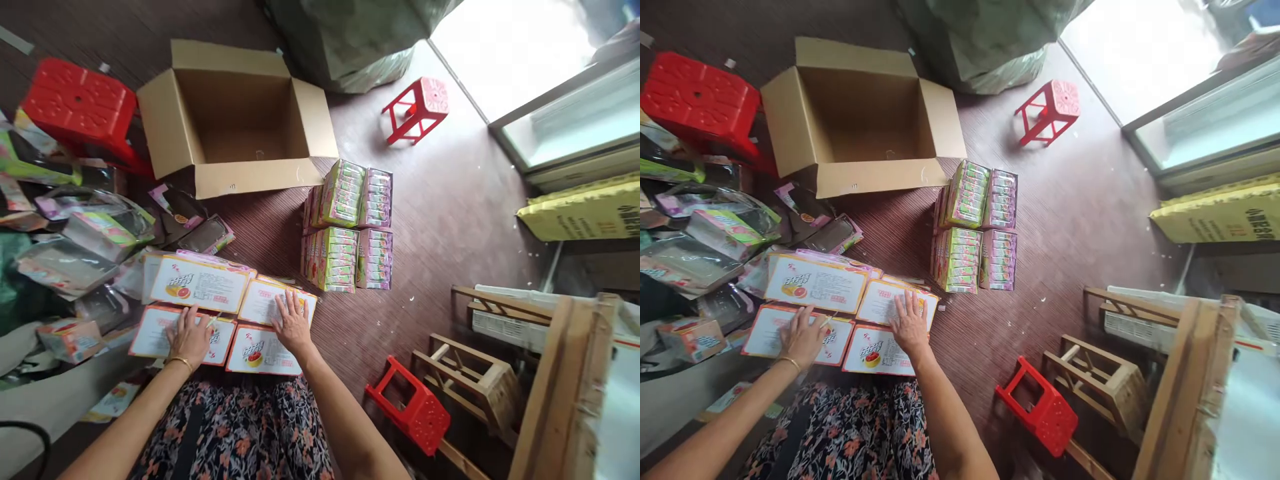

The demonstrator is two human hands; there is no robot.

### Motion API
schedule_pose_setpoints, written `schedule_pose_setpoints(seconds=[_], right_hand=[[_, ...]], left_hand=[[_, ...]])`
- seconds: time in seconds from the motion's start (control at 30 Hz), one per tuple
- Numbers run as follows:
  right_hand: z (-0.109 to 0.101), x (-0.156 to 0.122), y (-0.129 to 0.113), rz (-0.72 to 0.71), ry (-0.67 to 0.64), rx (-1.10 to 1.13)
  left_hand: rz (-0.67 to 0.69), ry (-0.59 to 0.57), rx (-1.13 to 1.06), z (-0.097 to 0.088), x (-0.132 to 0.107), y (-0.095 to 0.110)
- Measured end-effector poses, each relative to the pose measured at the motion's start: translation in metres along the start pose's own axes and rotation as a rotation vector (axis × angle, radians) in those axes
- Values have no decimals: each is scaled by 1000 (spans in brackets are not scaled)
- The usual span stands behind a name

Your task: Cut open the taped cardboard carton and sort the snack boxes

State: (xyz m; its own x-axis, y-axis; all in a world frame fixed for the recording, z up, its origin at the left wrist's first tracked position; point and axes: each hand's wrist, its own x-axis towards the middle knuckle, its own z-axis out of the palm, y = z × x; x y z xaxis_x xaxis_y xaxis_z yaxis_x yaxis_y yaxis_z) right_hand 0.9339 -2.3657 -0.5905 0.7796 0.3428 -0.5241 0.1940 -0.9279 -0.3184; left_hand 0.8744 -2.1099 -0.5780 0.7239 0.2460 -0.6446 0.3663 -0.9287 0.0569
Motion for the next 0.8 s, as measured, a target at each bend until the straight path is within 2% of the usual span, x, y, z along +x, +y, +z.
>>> schedule_pose_setpoints(seconds=[0.1, 0.3, 0.4, 0.47, 0.57, 0.63, 0.7, 0.8], right_hand=[[3, -11, -5, 39, -54, 10], [3, -20, -21, 111, -45, -8], [-4, -19, -31, 99, -71, -19], [-7, -22, -37, 81, -80, -36], [-9, -44, -41, -24, -76, -74], [-8, -73, -33, -154, -93, -110], [-7, -109, -8, -283, -131, -162], [-8, -161, 54, -401, -203, -218]], left_hand=[[50, -3, -29, -6, -3, -5], [95, 15, -49, -12, -22, -20], [75, 71, -75, -3, -47, -33], [36, 112, -112, 13, -72, -42], [-95, 131, -239, 54, -128, -51], [-234, 136, -389, 88, -181, -51], [-452, 142, -524, 123, -243, -43], [-806, 141, -600, 164, -340, -16]])
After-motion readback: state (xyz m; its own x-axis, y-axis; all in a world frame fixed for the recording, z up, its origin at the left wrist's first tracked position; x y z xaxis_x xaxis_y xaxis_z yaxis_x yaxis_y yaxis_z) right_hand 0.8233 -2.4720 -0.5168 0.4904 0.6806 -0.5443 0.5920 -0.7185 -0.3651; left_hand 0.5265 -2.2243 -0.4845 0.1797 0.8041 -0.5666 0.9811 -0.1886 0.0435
